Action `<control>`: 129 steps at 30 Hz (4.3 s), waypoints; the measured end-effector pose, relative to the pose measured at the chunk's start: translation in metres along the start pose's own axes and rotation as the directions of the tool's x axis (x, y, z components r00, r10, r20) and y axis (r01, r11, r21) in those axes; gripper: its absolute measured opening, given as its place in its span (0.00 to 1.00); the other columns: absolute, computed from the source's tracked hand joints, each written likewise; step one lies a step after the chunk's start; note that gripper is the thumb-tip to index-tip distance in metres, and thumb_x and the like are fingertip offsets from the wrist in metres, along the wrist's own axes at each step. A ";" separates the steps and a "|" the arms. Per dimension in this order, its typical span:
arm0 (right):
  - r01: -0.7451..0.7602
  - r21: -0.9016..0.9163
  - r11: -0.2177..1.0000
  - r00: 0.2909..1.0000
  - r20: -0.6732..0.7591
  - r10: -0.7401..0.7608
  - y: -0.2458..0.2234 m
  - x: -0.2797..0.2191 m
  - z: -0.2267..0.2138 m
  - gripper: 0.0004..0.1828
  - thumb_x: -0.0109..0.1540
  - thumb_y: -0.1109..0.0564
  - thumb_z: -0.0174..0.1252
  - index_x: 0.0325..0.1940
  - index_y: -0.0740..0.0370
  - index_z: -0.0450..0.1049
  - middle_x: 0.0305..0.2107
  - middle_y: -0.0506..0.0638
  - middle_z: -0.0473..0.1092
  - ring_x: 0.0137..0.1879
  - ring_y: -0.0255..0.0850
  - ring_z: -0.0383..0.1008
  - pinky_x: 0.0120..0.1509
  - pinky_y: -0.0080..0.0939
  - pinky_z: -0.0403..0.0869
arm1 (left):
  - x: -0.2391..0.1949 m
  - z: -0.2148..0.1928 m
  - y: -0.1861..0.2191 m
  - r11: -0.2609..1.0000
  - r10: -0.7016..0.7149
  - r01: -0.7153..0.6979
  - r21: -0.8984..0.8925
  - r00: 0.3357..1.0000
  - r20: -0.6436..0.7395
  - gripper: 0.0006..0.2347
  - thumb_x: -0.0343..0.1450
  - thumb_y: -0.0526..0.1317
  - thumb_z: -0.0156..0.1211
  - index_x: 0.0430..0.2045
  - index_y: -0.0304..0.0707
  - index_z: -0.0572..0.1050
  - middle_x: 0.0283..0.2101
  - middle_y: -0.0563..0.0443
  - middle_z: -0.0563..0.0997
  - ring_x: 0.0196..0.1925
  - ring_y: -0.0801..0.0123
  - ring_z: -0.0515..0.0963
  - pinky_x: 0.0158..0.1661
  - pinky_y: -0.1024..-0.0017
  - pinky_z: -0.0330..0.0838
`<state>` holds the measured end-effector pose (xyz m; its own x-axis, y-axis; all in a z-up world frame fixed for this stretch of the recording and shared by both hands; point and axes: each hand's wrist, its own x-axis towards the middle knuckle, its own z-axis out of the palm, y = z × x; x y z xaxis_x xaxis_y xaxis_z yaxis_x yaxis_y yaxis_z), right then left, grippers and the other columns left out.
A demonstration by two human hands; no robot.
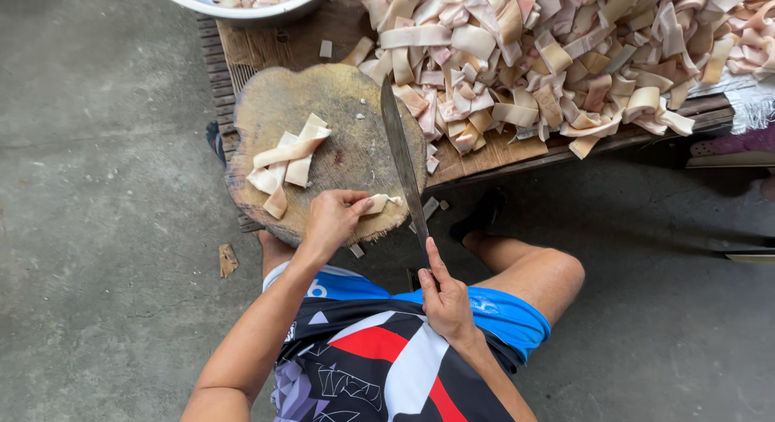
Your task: The person sits on the floor and uses a large knife to chop strips of pork skin into small pieces on a wooden cutting board. The chopped pieces are periodically swept into a metal bowl.
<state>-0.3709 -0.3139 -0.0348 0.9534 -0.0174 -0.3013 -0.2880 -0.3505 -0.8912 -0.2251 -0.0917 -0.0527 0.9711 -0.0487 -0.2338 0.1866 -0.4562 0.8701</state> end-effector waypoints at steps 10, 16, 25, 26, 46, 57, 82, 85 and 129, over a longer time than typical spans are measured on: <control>0.528 -0.070 0.847 0.848 -0.015 -0.530 -0.056 -0.006 -0.014 0.34 0.69 0.66 0.55 0.79 0.55 0.54 0.21 0.48 0.64 0.25 0.32 0.61 0.30 0.33 0.65 | -0.006 -0.011 0.005 0.931 0.192 -0.226 0.287 0.971 0.141 0.19 0.61 0.40 0.69 0.45 0.36 0.79 0.33 0.40 0.82 0.34 0.51 0.83 0.37 0.58 0.75; 0.504 -0.067 0.861 0.862 -0.019 -0.507 -0.067 -0.006 -0.017 0.35 0.69 0.67 0.54 0.79 0.55 0.54 0.21 0.46 0.64 0.24 0.30 0.62 0.28 0.33 0.66 | -0.018 0.014 0.013 0.872 0.184 -0.159 0.463 0.983 -0.009 0.13 0.68 0.46 0.69 0.31 0.35 0.77 0.33 0.38 0.81 0.35 0.46 0.82 0.37 0.54 0.75; 0.562 -0.165 0.811 0.819 -0.029 -0.573 -0.051 -0.009 -0.013 0.35 0.69 0.66 0.55 0.80 0.56 0.53 0.23 0.49 0.65 0.26 0.36 0.63 0.32 0.37 0.66 | -0.048 -0.011 0.023 0.861 0.135 -0.169 0.480 0.985 0.104 0.20 0.64 0.45 0.72 0.44 0.31 0.77 0.31 0.38 0.81 0.34 0.47 0.82 0.36 0.53 0.75; 0.532 -0.183 0.827 0.837 -0.029 -0.546 -0.044 -0.005 -0.002 0.35 0.69 0.65 0.55 0.79 0.56 0.54 0.24 0.51 0.67 0.26 0.38 0.65 0.32 0.37 0.68 | -0.048 -0.015 0.020 0.868 0.134 -0.157 0.470 0.988 0.083 0.20 0.64 0.45 0.72 0.45 0.31 0.77 0.32 0.39 0.81 0.35 0.47 0.82 0.36 0.54 0.75; 0.288 0.385 0.877 0.956 -0.167 -0.241 0.000 -0.010 -0.035 0.36 0.71 0.66 0.44 0.83 0.49 0.45 0.23 0.41 0.61 0.25 0.27 0.60 0.28 0.28 0.69 | 0.021 0.035 0.016 0.917 0.092 -0.129 0.377 0.989 0.115 0.06 0.64 0.36 0.62 0.31 0.37 0.77 0.39 0.37 0.77 0.41 0.43 0.80 0.44 0.52 0.76; -0.127 0.364 0.923 0.992 0.072 0.108 0.019 0.002 0.002 0.35 0.69 0.57 0.47 0.80 0.42 0.50 0.15 0.42 0.62 0.17 0.28 0.62 0.21 0.31 0.67 | 0.174 -0.153 0.116 0.495 0.725 -0.279 0.823 0.654 -0.215 0.07 0.72 0.37 0.65 0.38 0.33 0.79 0.40 0.38 0.82 0.37 0.55 0.82 0.36 0.62 0.78; -0.048 0.125 0.991 0.997 -0.051 0.054 0.006 -0.002 -0.010 0.33 0.69 0.56 0.50 0.78 0.43 0.53 0.13 0.45 0.64 0.17 0.32 0.65 0.24 0.36 0.68 | 0.025 0.012 0.029 0.994 0.026 -0.020 -0.112 0.999 0.046 0.14 0.71 0.41 0.66 0.43 0.29 0.74 0.41 0.49 0.72 0.39 0.68 0.80 0.37 0.72 0.81; 0.119 -0.177 0.977 0.976 -0.162 -0.148 -0.002 -0.005 -0.013 0.32 0.68 0.57 0.54 0.77 0.47 0.59 0.14 0.50 0.66 0.20 0.37 0.67 0.29 0.39 0.70 | 0.018 0.018 -0.003 0.988 -0.096 0.095 -0.118 0.995 -0.007 0.11 0.73 0.38 0.59 0.46 0.30 0.76 0.36 0.52 0.80 0.35 0.73 0.81 0.37 0.75 0.77; -0.019 -0.285 0.958 1.000 -0.020 0.013 -0.030 0.025 0.006 0.32 0.67 0.59 0.57 0.76 0.48 0.63 0.18 0.60 0.67 0.22 0.48 0.68 0.31 0.43 0.71 | -0.006 -0.042 -0.053 0.881 -0.321 0.355 -0.314 0.934 0.156 0.09 0.70 0.33 0.64 0.43 0.29 0.81 0.30 0.50 0.83 0.24 0.77 0.77 0.26 0.77 0.72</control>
<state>-0.3392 -0.2985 -0.0175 0.9511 -0.0408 -0.3063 -0.2680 -0.6021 -0.7521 -0.2350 -0.0298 -0.0794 0.8243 -0.0375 -0.5649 0.5555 -0.1398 0.8197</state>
